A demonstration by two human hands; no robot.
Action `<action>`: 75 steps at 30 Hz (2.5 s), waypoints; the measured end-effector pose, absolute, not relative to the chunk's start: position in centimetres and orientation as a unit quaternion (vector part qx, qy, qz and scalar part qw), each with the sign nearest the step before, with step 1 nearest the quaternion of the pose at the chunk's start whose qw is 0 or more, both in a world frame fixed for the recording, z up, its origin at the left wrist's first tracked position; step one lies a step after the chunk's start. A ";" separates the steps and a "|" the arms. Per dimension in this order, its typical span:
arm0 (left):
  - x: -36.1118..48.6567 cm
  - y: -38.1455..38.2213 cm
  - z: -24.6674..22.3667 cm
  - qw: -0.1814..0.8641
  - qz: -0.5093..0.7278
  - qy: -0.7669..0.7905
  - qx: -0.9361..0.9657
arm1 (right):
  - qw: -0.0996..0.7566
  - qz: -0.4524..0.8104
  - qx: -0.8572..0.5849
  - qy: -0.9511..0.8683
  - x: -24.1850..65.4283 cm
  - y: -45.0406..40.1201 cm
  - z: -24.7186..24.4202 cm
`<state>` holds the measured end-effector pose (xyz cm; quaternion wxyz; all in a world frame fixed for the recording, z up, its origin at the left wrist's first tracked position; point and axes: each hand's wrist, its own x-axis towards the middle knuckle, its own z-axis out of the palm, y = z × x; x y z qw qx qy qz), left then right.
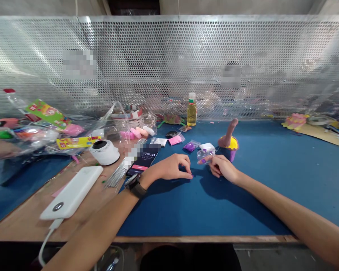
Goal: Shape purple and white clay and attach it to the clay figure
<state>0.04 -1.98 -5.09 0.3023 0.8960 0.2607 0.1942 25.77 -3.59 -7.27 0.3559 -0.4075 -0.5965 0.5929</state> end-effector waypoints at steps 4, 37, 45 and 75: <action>0.4 -2.0 -5.1 0.304 0.246 0.315 0.864 | 0.383 0.589 -0.410 -0.582 25.7 -3.6 -7.1; 3.3 -2.4 -7.7 0.169 0.467 0.356 0.791 | 0.324 0.592 -0.444 -0.589 24.5 -5.2 -6.5; 3.2 -2.2 -8.2 0.101 0.462 0.248 0.845 | 0.282 0.571 -0.420 -0.647 24.3 -5.9 -6.3; 4.1 -2.6 -8.2 0.515 0.461 0.352 0.631 | 0.383 0.637 -0.393 -0.542 25.1 -4.9 -5.9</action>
